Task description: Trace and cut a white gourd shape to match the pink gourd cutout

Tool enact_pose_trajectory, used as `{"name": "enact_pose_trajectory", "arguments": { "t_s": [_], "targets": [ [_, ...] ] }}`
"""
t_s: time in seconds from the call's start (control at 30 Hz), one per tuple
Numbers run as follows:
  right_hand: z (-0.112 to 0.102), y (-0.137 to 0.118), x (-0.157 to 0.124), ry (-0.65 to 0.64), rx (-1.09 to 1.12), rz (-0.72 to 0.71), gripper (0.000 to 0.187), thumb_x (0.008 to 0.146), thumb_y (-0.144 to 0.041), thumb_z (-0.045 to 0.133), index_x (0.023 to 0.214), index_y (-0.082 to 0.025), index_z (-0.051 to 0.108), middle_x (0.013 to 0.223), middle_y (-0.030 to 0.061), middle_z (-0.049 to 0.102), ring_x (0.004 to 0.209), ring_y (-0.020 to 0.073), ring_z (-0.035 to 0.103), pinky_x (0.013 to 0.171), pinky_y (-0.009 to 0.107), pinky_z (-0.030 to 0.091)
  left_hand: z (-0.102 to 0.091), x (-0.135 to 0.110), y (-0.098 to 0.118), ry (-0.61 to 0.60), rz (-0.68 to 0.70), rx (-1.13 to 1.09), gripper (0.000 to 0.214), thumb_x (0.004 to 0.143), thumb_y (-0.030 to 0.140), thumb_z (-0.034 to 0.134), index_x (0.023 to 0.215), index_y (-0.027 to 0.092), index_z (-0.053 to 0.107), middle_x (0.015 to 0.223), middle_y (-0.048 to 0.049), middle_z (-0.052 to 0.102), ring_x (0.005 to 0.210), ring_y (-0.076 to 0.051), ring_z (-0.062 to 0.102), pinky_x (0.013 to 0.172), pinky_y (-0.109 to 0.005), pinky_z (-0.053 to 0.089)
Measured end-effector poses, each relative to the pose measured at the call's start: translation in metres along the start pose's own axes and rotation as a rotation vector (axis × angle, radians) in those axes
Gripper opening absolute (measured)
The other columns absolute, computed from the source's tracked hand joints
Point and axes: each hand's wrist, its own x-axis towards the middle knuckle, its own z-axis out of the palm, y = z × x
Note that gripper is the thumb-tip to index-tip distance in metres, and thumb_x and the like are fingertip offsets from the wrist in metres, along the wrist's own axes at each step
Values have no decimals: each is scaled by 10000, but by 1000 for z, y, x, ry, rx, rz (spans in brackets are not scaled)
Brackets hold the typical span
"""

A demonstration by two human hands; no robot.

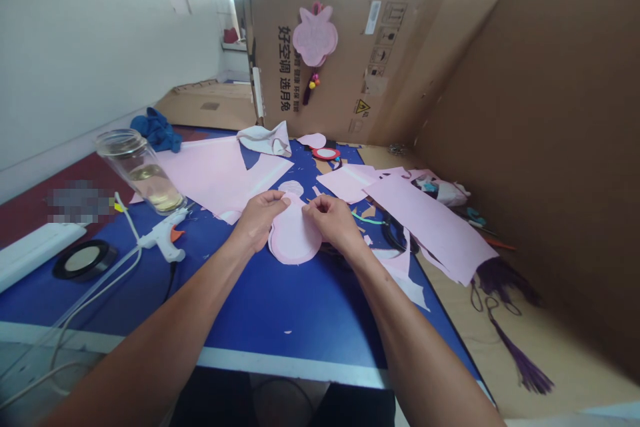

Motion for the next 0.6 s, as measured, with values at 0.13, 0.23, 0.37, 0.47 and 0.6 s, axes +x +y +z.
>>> {"name": "enact_pose_trajectory", "arguments": {
  "t_s": [0.13, 0.23, 0.37, 0.47, 0.6],
  "targets": [
    [0, -1, -1, -12, 1, 2, 301, 764, -484, 754, 753, -217, 615, 660, -24, 565, 570, 130, 457, 470, 247, 366, -1, 0, 0, 7, -2, 13, 313, 675, 373, 894, 854, 163, 746, 767, -46, 746, 646, -173, 662, 643, -310, 524],
    [0, -3, -2, -27, 1, 9, 309, 760, -495, 757, 769, -219, 618, 672, -26, 573, 575, 132, 471, 477, 248, 377, -2, -1, 0, 3, -1, 31, 295, 695, 373, 888, 855, 167, 748, 757, -46, 744, 629, -174, 656, 622, -307, 515],
    [1, -4, -2, -38, 2, 18, 325, 757, -515, 766, 824, -221, 645, 655, -38, 556, 558, 128, 447, 465, 247, 359, -1, -2, 0, -10, 9, 60, 268, 710, 361, 870, 863, 170, 760, 745, -47, 742, 616, -176, 648, 596, -299, 496],
    [2, -4, -2, -24, 10, 3, 313, 755, -502, 762, 797, -217, 637, 648, -33, 559, 564, 130, 453, 475, 251, 355, -1, -2, 0, -12, 14, 73, 247, 717, 350, 855, 864, 175, 764, 753, -47, 744, 623, -178, 650, 592, -297, 492],
    [2, -5, -2, -16, 14, -9, 291, 750, -473, 758, 770, -213, 630, 644, -29, 568, 568, 131, 465, 492, 256, 354, -1, -2, 0, -12, 11, 90, 251, 715, 356, 851, 872, 182, 761, 744, -39, 739, 608, -175, 637, 576, -296, 482]
  ]
}}
